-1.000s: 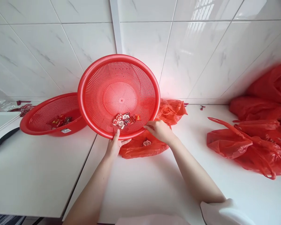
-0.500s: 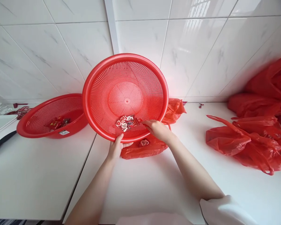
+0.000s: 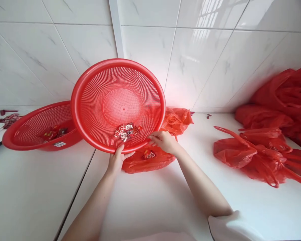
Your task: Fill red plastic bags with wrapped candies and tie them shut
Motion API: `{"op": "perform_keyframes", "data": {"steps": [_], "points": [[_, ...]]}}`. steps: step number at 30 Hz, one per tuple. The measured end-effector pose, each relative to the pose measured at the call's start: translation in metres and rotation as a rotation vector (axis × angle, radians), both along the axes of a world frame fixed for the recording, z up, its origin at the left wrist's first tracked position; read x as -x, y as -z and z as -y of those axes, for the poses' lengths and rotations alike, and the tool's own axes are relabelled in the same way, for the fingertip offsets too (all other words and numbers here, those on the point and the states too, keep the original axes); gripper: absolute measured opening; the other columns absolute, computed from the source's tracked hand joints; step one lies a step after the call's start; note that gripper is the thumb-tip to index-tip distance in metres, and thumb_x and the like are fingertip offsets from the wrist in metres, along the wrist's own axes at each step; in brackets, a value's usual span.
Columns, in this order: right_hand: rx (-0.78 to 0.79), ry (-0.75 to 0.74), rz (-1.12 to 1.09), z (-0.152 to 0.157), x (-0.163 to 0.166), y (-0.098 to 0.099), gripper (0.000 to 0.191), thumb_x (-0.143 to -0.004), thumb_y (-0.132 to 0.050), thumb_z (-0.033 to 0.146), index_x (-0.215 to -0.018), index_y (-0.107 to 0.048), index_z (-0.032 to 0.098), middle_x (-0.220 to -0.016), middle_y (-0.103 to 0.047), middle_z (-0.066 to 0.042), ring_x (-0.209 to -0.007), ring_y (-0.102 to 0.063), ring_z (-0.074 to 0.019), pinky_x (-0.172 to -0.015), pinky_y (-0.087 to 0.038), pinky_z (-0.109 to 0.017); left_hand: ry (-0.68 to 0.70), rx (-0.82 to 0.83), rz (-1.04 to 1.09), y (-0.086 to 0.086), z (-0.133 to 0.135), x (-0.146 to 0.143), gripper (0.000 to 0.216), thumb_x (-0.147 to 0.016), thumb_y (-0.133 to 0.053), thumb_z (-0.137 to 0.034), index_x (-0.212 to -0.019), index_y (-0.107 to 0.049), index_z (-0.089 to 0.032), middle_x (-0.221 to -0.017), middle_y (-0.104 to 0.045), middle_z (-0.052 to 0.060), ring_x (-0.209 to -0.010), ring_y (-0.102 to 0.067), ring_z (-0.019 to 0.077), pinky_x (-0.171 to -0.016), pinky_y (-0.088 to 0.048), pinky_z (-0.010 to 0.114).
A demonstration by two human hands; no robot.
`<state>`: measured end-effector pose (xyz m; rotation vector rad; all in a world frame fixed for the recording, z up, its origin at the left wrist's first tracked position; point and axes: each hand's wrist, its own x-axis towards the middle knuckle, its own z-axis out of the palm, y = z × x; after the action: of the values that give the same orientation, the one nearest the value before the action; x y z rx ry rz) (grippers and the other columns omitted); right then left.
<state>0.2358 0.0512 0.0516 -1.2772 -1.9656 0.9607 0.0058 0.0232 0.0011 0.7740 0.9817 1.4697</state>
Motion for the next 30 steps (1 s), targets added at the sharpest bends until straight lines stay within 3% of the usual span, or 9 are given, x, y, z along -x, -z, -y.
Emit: {"op": "perform_keyframes", "data": {"steps": [4, 8, 10, 12, 15, 20, 23, 26, 30], "points": [[-0.290, 0.140, 0.183, 0.003, 0.006, 0.000, 0.029, -0.098, -0.039, 0.036, -0.104, -0.065, 0.023, -0.096, -0.073, -0.005, -0.090, -0.069, -0.0197, -0.082, -0.053, -0.034, 0.054, 0.017, -0.027, -0.001, 0.004, -0.003, 0.052, -0.080, -0.065, -0.024, -0.130, -0.050, -0.028, -0.130, -0.058, 0.006, -0.116, -0.059, 0.0305, -0.085, -0.058, 0.055], [-0.470, -0.185, 0.244, 0.006, 0.017, 0.006, 0.046, -0.096, -0.046, 0.042, -0.137, -0.047, 0.022, -0.143, -0.049, -0.010, -0.134, -0.043, -0.0230, -0.112, -0.030, -0.047, 0.145, 0.092, -0.062, -0.005, 0.015, -0.014, 0.055, -0.080, -0.065, -0.026, -0.133, -0.049, -0.023, -0.127, -0.061, 0.009, -0.114, -0.060, 0.0329, -0.081, -0.059, 0.055], [-0.493, -0.306, 0.285, 0.008, 0.023, 0.011, 0.059, -0.094, -0.048, 0.044, -0.146, -0.035, 0.019, -0.148, -0.042, -0.013, -0.141, -0.033, -0.0243, -0.117, -0.011, -0.055, 0.181, 0.124, -0.063, -0.006, 0.018, -0.017, 0.054, -0.079, -0.065, -0.027, -0.130, -0.051, -0.020, -0.127, -0.061, 0.010, -0.112, -0.061, 0.0333, -0.082, -0.059, 0.054], [-0.497, -0.346, 0.309, 0.010, 0.027, 0.014, 0.061, -0.095, -0.047, 0.043, -0.147, -0.033, 0.016, -0.144, -0.047, -0.015, -0.139, -0.036, -0.0246, -0.118, -0.002, -0.056, 0.174, 0.134, -0.049, -0.005, 0.019, -0.018, 0.052, -0.078, -0.066, -0.027, -0.127, -0.054, -0.019, -0.125, -0.062, 0.010, -0.109, -0.063, 0.0328, -0.081, -0.060, 0.053], [-0.522, -0.386, 0.291, 0.011, 0.028, 0.013, 0.057, -0.092, -0.052, 0.044, -0.140, -0.044, 0.015, -0.134, -0.057, -0.014, -0.132, -0.045, -0.0246, -0.119, -0.006, -0.053, 0.150, 0.113, -0.026, -0.004, 0.014, -0.013, 0.049, -0.076, -0.067, -0.027, -0.124, -0.055, -0.020, -0.119, -0.065, 0.009, -0.106, -0.065, 0.0311, -0.078, -0.061, 0.050], [-0.471, -0.345, 0.170, 0.013, 0.034, 0.014, 0.045, -0.094, -0.048, 0.045, -0.129, -0.055, 0.018, -0.126, -0.062, -0.012, -0.121, -0.055, -0.0227, -0.107, -0.039, -0.042, 0.164, 0.116, -0.040, -0.003, 0.009, -0.009, 0.050, -0.076, -0.066, -0.026, -0.125, -0.054, -0.019, -0.122, -0.064, 0.010, -0.106, -0.065, 0.0303, -0.077, -0.061, 0.049], [-0.471, -0.233, 0.170, 0.014, 0.042, 0.022, 0.058, -0.096, -0.042, 0.046, -0.143, -0.039, 0.011, -0.141, -0.049, -0.019, -0.133, -0.044, -0.0254, -0.111, -0.035, -0.044, 0.180, 0.131, -0.065, -0.001, 0.013, -0.013, 0.049, -0.076, -0.066, -0.027, -0.123, -0.056, -0.019, -0.120, -0.064, 0.010, -0.105, -0.065, 0.0306, -0.077, -0.061, 0.049], [-0.502, -0.284, 0.203, 0.015, 0.045, 0.026, 0.054, -0.100, -0.036, 0.038, -0.147, -0.033, 0.012, -0.146, -0.044, -0.017, -0.137, -0.039, -0.0243, -0.116, -0.025, -0.047, 0.164, 0.159, -0.119, 0.001, 0.017, -0.016, 0.041, -0.073, -0.067, -0.027, -0.112, -0.061, -0.017, -0.107, -0.068, 0.007, -0.099, -0.067, 0.0307, -0.075, -0.061, 0.050], [-0.474, -0.417, 0.151, 0.019, 0.042, 0.020, 0.055, -0.091, -0.051, 0.024, -0.144, -0.038, 0.016, -0.145, -0.046, -0.014, -0.131, -0.046, -0.0234, -0.107, -0.041, -0.039, 0.126, 0.145, -0.115, 0.002, 0.015, -0.013, 0.037, -0.070, -0.067, -0.024, -0.106, -0.062, -0.017, -0.098, -0.069, 0.005, -0.095, -0.067, 0.0294, -0.074, -0.061, 0.049]]}}
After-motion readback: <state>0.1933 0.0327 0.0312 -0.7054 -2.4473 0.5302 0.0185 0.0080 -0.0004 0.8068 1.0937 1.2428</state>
